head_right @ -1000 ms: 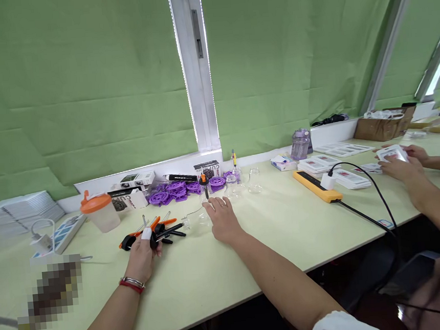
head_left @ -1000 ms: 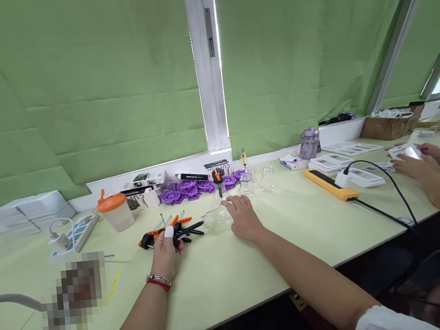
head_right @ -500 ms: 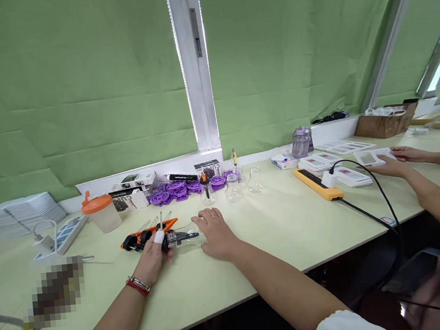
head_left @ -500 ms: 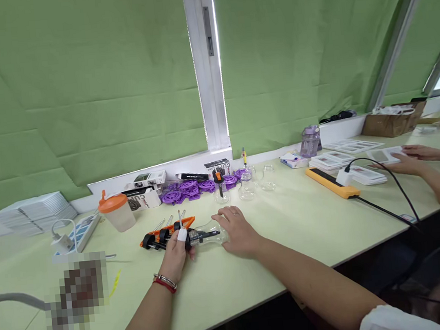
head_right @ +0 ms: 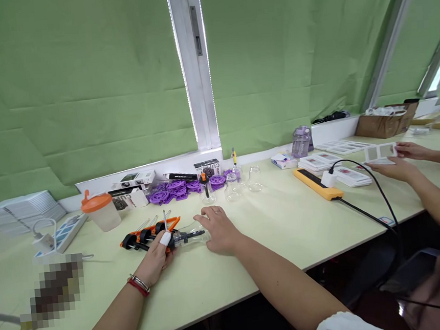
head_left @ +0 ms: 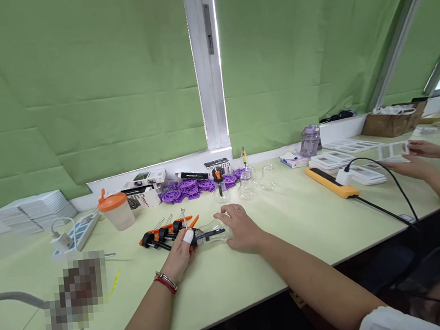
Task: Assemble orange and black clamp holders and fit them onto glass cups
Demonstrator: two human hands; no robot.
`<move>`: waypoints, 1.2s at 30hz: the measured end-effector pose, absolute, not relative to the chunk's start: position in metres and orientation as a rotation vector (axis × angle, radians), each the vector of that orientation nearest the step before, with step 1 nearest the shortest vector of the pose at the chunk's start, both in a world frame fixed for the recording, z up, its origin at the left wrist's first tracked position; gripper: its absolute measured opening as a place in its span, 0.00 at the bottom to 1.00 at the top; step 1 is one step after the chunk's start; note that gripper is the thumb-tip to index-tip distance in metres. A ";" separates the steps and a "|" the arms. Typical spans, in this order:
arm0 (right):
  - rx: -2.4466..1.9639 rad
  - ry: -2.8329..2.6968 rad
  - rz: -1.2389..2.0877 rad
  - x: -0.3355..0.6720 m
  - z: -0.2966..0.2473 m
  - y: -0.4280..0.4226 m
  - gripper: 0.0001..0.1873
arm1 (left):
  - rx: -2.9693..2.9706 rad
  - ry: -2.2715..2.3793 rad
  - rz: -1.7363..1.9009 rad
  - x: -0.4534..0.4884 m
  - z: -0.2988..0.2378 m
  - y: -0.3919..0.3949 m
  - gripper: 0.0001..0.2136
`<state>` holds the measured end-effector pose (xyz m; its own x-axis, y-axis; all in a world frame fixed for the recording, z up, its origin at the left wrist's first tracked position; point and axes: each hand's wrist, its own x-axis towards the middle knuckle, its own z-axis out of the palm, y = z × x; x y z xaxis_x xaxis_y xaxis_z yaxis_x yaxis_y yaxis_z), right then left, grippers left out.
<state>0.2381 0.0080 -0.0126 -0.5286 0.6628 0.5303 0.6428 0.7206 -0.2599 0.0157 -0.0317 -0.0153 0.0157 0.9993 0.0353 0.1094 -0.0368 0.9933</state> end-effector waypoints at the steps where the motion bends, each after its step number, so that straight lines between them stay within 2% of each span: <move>1: -0.986 -2.311 0.058 0.238 -0.011 0.007 0.40 | 1.277 1.288 1.172 0.016 -0.014 -0.032 0.23; 7: -0.984 -2.198 0.395 0.239 -0.004 0.000 0.43 | 1.225 1.260 1.123 0.014 -0.017 -0.028 0.26; 10: -0.923 -2.117 0.630 0.242 -0.003 0.000 0.39 | 1.222 1.250 1.109 0.012 -0.019 -0.026 0.26; 14: -0.860 -2.061 0.763 0.244 -0.009 0.007 0.35 | 1.223 1.305 1.102 0.014 -0.017 -0.028 0.27; 26: -0.877 -1.904 1.057 0.250 -0.022 0.030 0.44 | 1.163 1.402 1.141 0.021 -0.013 -0.029 0.25; 33: -0.812 -1.586 1.428 0.242 -0.031 0.033 0.35 | 1.152 1.418 1.154 0.019 -0.019 -0.024 0.23; 36: -0.823 -1.551 1.453 0.239 -0.036 0.034 0.30 | 1.141 1.430 1.156 0.019 -0.021 -0.023 0.23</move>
